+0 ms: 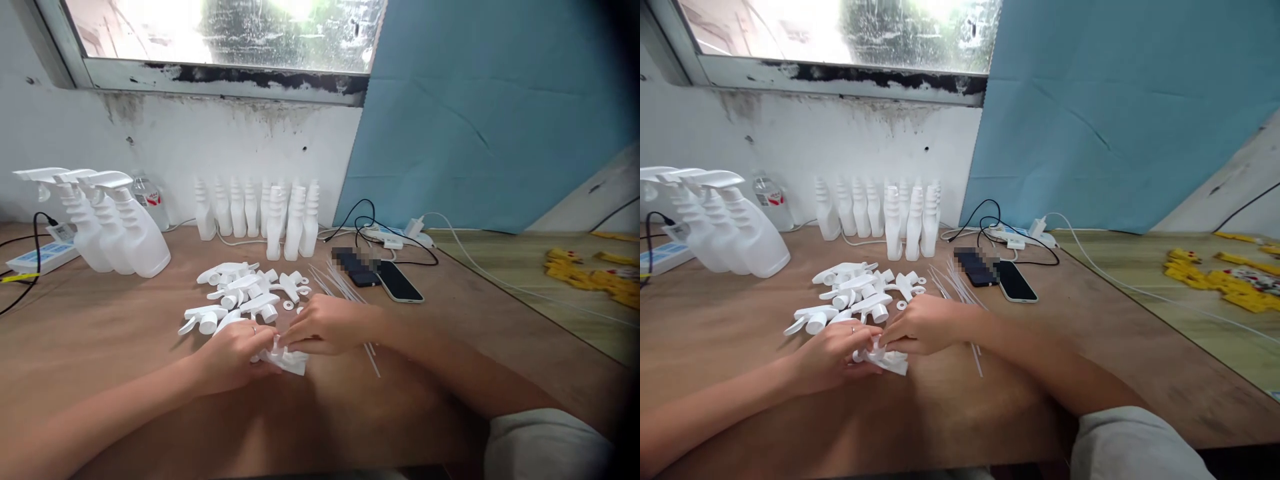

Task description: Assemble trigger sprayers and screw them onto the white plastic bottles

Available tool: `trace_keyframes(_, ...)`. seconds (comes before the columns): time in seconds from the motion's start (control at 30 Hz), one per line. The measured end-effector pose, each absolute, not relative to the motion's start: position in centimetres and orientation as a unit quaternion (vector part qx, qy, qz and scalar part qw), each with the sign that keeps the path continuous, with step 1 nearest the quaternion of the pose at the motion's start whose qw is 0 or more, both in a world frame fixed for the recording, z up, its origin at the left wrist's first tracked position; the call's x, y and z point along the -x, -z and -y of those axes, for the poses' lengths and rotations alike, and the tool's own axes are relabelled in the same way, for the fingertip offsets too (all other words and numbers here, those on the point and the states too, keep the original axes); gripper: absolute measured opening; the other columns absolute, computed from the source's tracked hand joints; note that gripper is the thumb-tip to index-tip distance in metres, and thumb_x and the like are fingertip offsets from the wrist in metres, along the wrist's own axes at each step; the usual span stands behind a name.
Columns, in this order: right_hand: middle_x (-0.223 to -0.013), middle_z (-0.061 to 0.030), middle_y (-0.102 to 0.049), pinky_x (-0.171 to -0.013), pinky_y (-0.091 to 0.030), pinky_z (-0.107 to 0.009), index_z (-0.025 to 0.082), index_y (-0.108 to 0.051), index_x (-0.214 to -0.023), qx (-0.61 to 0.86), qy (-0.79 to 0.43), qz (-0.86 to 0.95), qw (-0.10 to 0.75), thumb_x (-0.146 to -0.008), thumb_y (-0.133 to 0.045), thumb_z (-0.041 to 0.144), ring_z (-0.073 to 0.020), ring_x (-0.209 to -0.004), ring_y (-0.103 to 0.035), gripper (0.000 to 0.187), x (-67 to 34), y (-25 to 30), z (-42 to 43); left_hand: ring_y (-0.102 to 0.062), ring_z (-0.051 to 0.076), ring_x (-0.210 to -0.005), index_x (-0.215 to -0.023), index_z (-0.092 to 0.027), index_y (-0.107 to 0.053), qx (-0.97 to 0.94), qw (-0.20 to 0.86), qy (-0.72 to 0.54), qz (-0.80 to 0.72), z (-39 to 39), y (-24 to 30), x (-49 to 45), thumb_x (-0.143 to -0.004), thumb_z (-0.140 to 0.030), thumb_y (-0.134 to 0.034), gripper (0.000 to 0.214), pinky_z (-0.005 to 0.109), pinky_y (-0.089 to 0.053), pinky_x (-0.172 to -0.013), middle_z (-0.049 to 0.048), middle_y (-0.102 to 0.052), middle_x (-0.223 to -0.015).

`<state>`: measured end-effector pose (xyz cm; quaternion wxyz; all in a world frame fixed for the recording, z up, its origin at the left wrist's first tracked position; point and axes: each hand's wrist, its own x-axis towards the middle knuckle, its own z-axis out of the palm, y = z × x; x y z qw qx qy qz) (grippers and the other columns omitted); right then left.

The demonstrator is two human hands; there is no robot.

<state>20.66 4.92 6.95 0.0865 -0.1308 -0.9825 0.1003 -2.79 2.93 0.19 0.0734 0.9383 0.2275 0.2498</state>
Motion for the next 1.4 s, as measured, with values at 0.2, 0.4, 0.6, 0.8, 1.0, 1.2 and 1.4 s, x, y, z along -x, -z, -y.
trace_keyframes(0.2, -0.087, -0.0041, -0.070, -0.066, -0.039, -0.019, 0.016, -0.071, -0.095, 0.467, -0.135, 0.874, 0.018, -0.087, -0.055, 0.026, -0.0116, -0.074, -0.060, 0.020, -24.4, -9.5, -9.2, -0.059, 0.015, -0.074, -0.098, -0.022, -0.048, -0.895, 0.199, -0.251, -0.310, -2.2, 0.3, 2.6, -0.082, -0.031, -0.065, 0.025, 0.025, -0.046, -0.065, 0.0021, -0.065, -0.093)
trace_keyframes(0.4, -0.057, -0.0040, -0.062, -0.052, -0.037, -0.020, 0.009, -0.065, -0.068, 0.555, -0.231, 0.784, -0.157, -0.079, -0.057, 0.022, -0.0116, -0.049, -0.056, 0.019, -27.3, -8.1, -12.0, -0.056, 0.015, -0.081, -0.116, -0.023, -0.046, -0.818, 0.357, -0.316, -0.322, -1.4, -0.9, 1.8, -0.076, -0.030, -0.071, 0.047, 0.025, -0.046, -0.072, 0.0006, -0.060, -0.093)
trace_keyframes(0.6, -0.053, -0.0004, -0.058, -0.046, -0.035, -0.018, 0.008, -0.059, -0.070, 0.559, -0.322, 0.728, -0.233, -0.082, -0.055, 0.029, -0.0080, -0.042, -0.051, 0.025, -26.9, -6.6, -12.3, -0.054, 0.019, -0.091, -0.097, -0.017, -0.062, -0.807, 0.420, -0.324, -0.258, 0.1, -1.8, 1.1, -0.083, -0.032, -0.066, 0.021, 0.029, -0.045, -0.081, 0.0071, -0.057, -0.096)
trace_keyframes(0.8, -0.054, 0.0011, -0.057, -0.044, -0.036, -0.016, 0.009, -0.055, -0.070, 0.567, -0.353, 0.707, -0.232, -0.081, -0.055, 0.027, -0.0064, -0.041, -0.049, 0.021, -27.0, -6.0, -12.9, -0.055, 0.017, -0.087, -0.104, -0.018, -0.054, -0.757, 0.521, -0.320, -0.231, 1.8, -0.9, 0.1, -0.089, -0.033, -0.057, 0.022, 0.025, -0.045, -0.074, 0.0078, -0.058, -0.100)
trace_keyframes(1.0, -0.056, -0.0020, -0.058, -0.043, -0.040, -0.019, 0.011, -0.052, -0.064, 0.603, -0.312, 0.714, -0.171, -0.084, -0.051, 0.026, -0.0080, -0.041, -0.050, 0.025, -26.1, -5.5, -12.9, -0.052, 0.013, -0.076, -0.102, -0.016, -0.054, -0.722, 0.595, -0.264, -0.236, 1.9, 0.1, -1.6, -0.085, -0.039, -0.062, 0.030, 0.023, -0.042, -0.068, 0.0038, -0.057, -0.087)
trace_keyframes(1.2, -0.058, -0.0041, -0.060, -0.041, -0.040, -0.018, 0.011, -0.055, -0.065, 0.626, -0.271, 0.722, -0.114, -0.084, -0.052, 0.030, -0.0078, -0.040, -0.048, 0.028, -25.9, -4.7, -13.3, -0.048, 0.013, -0.079, -0.102, -0.015, -0.056, -0.769, 0.526, -0.281, -0.231, 0.4, -0.2, -1.9, -0.086, -0.034, -0.061, 0.026, 0.023, -0.040, -0.072, 0.0039, -0.054, -0.092)
trace_keyframes(1.4, -0.053, -0.0046, -0.059, -0.040, -0.039, -0.019, 0.011, -0.058, -0.067, 0.634, -0.253, 0.726, -0.084, -0.085, -0.053, 0.035, -0.0101, -0.041, -0.051, 0.031, -26.1, -4.0, -13.6, -0.046, 0.012, -0.075, -0.103, -0.014, -0.055, -0.792, 0.487, -0.282, -0.237, -0.8, -0.7, -0.8, -0.087, -0.034, -0.058, 0.025, 0.023, -0.038, -0.068, 0.0037, -0.054, -0.090)
